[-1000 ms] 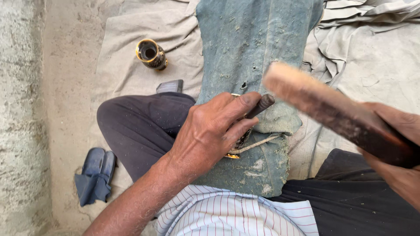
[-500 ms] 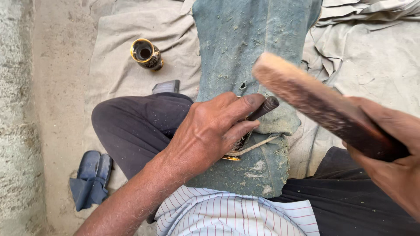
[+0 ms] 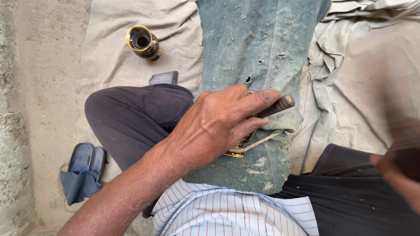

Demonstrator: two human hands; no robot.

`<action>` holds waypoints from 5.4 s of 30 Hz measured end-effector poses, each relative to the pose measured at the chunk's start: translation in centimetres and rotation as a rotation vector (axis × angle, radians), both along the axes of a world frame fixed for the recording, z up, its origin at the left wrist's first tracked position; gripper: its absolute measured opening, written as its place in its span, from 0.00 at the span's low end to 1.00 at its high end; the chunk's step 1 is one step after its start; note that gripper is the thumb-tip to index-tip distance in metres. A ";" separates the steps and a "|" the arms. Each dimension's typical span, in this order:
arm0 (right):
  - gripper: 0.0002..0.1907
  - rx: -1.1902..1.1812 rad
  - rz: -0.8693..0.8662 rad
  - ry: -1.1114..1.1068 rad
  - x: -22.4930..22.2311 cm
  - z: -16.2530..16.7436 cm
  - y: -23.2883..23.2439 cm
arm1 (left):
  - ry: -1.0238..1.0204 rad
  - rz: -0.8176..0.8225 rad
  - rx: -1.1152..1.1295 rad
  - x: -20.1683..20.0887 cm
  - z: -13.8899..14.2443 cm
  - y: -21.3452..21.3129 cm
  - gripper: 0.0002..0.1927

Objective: The person sits on the ground with a small decorated brass vase held against a fabric-covered cushion on their lap. They hold a punch against the vase surface and repeatedly strike it with a wooden mallet, repositioning the punch and rotating the vase to work different areas of the pattern.

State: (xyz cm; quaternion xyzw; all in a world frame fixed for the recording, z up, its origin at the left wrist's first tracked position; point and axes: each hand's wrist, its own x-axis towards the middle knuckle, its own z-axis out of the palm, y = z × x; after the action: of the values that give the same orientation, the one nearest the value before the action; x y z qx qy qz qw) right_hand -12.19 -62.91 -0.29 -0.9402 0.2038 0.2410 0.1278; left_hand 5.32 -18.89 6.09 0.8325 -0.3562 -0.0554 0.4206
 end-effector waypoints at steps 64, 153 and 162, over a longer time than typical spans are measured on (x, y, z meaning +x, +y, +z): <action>0.33 0.552 -0.469 -0.434 -1.6 4.2 6.2 | 0.166 0.035 -0.182 0.3 -0.2 1.3 0.23; 0.18 0.734 -0.200 -0.178 -2.1 4.8 1.5 | 0.073 0.038 -0.233 -2.6 -0.5 2.4 0.20; 0.16 0.104 -0.023 -0.031 -2.9 3.2 2.7 | 0.029 0.028 -0.127 -3.1 -0.3 1.7 0.22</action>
State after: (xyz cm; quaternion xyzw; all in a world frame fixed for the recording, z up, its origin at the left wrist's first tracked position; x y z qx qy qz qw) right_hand -15.07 -60.18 2.86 -0.9336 0.1996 0.2352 0.1822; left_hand 2.18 -17.17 5.78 0.8082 -0.3412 -0.0391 0.4784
